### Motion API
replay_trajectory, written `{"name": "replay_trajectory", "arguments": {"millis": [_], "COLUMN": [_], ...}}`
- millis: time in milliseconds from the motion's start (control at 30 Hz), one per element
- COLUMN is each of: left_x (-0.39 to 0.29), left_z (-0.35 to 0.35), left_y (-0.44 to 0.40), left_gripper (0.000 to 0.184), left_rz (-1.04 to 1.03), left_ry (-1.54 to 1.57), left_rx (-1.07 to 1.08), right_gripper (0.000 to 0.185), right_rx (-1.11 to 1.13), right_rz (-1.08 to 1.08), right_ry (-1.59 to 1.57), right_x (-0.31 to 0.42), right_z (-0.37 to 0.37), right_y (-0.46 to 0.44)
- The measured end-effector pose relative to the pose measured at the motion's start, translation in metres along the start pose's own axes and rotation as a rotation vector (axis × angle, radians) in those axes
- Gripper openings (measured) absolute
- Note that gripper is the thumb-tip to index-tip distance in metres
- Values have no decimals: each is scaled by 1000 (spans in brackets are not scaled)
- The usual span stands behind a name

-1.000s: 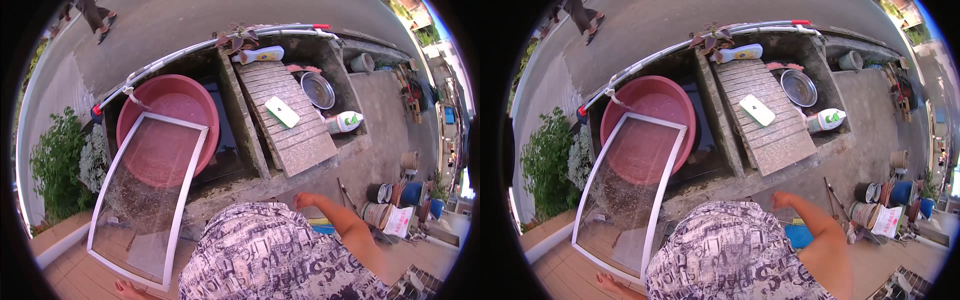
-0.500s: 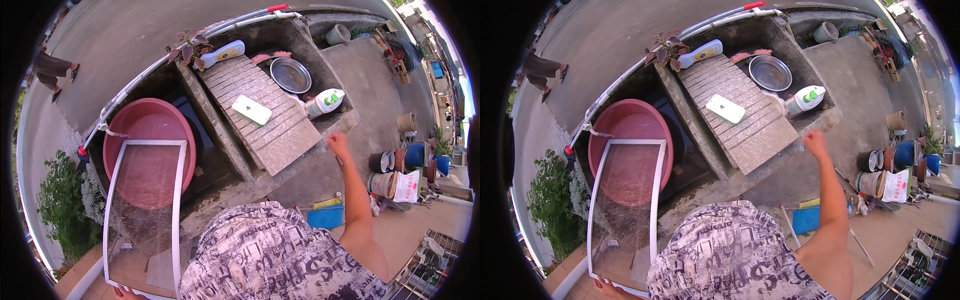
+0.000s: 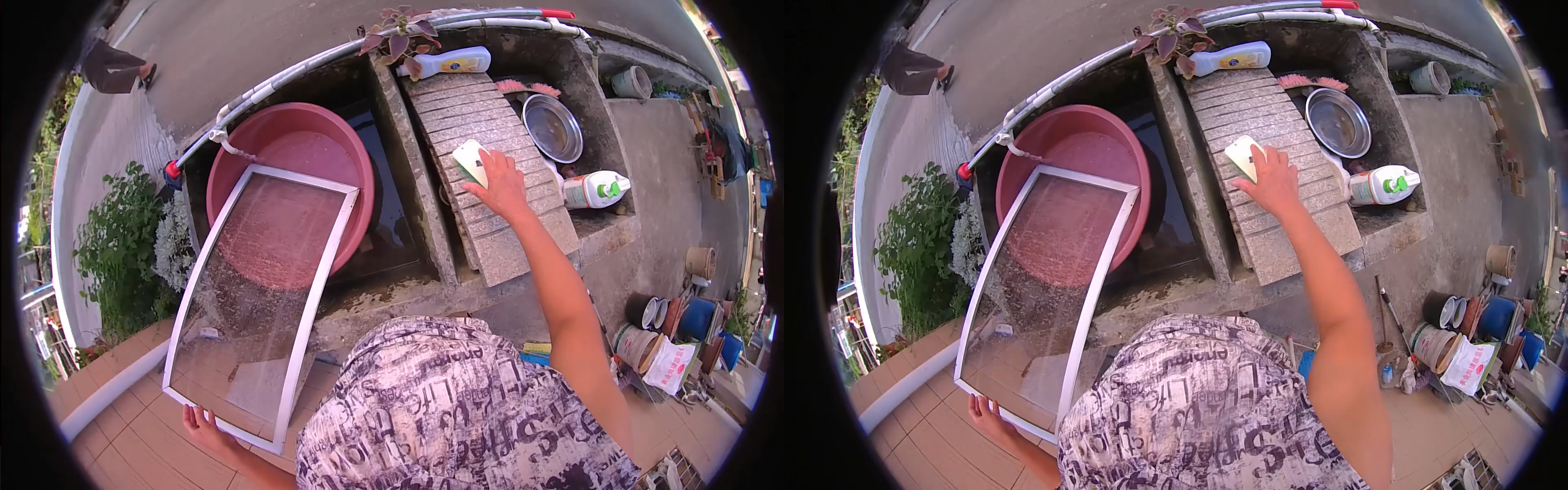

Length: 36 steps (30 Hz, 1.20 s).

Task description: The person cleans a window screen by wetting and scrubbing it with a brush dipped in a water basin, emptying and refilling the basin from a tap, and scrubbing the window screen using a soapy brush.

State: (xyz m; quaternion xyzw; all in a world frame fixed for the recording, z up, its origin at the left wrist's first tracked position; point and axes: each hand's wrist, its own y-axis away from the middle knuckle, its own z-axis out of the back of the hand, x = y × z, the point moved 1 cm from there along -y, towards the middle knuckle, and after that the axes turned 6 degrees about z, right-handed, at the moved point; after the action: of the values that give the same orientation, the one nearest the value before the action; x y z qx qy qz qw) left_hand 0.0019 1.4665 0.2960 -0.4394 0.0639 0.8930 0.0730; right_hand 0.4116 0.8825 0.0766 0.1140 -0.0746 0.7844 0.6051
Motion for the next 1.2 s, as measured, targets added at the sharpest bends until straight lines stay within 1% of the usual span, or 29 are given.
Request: {"name": "replay_trajectory", "arguments": {"millis": [67, 133, 167, 233, 267, 333, 367, 400, 467, 533, 567, 600, 667, 733, 800, 833, 900, 967, 1000, 1033, 1067, 1100, 1133, 1200], "left_x": [-9, -8, -9, 2, 1, -4, -7, -12, -22, -32, -40, -43, -60, -84, -109, -120, -143, -168, -180, -195, -200, -208, -216, -231], "left_z": [-3, -3, -5, -1, -3, -22, -34, -46, -76, -110, -129, -148, -187, -226, -263, -281, -322, -361, -378, -396, -421, -444, -466, -502], "left_y": [17, 29, 33, 27, 27, 27, 25, 24, 19, 13, 18, 20, 31, 63, 100, 120, 165, 222, 252, 289, 317, 347, 377, 441], "left_gripper": [45, 44, 43, 39, 39, 38, 38, 36, 34, 31, 29, 29, 27, 25, 23, 23, 21, 20, 19, 19, 17, 15, 15, 16], "left_rz": [-18, -40, -35, -27, -31, -72, -81, -121, -169, -227, -295, -302, -417, -409, -501, -505, -594, -685, -684, -726, -773, -836, -920, -1048], "left_ry": [2, 20, -26, -83, -78, -77, -61, -63, -50, -110, -109, -100, -99, -52, 44, 35, 22, 25, 25, 9, 56, 15, -14, -91], "left_rx": [25, 22, 26, 65, 71, 153, 201, 233, 337, 440, 501, 536, 703, 757, 938, 942, 1090, 1188, 1234, 1263, 1324, 1352, 1374, 1426], "right_gripper": [65, 58, 58, 46, 46, 36, 33, 33, 39, 48, 54, 54, 50, 52, 52, 53, 53, 53, 53, 53, 52, 52, 52, 52], "right_rx": [44, 41, 40, -18, -25, -141, -155, -216, -349, -373, -433, -476, -543, -569, -626, -598, -591, -562, -569, -507, -445, -332, -288, -193], "right_rz": [38, 22, 34, -125, -130, -451, -557, -581, -683, -758, -813, -817, -814, -805, -859, -824, -820, -782, -792, -788, -780, -695, -781, -706], "right_ry": [11, 155, 146, -144, -142, -1220, -1420, -1388, -1887, -2110, -2132, -2115, -2242, -2253, -2265, -2326, -2353, -2410, -2424, -2480, -2535, -2573, -2625, -2639], "right_x": [-3, -11, -13, -22, -29, -50, -54, -57, -61, -84, -97, -110, -131, -148, -168, -182, -200, -220, -226, -231, -236, -243, -242, -255], "right_z": [-14, -22, -18, -4, -2, 6, 19, 31, 44, 38, 35, 32, 32, 35, 26, 18, 15, 8, 5, 4, 0, -5, 0, -5], "right_y": [-8, -7, -3, 13, 24, 56, 75, 98, 144, 179, 194, 206, 218, 217, 206, 202, 193, 189, 185, 184, 184, 183, 177, 170]}}
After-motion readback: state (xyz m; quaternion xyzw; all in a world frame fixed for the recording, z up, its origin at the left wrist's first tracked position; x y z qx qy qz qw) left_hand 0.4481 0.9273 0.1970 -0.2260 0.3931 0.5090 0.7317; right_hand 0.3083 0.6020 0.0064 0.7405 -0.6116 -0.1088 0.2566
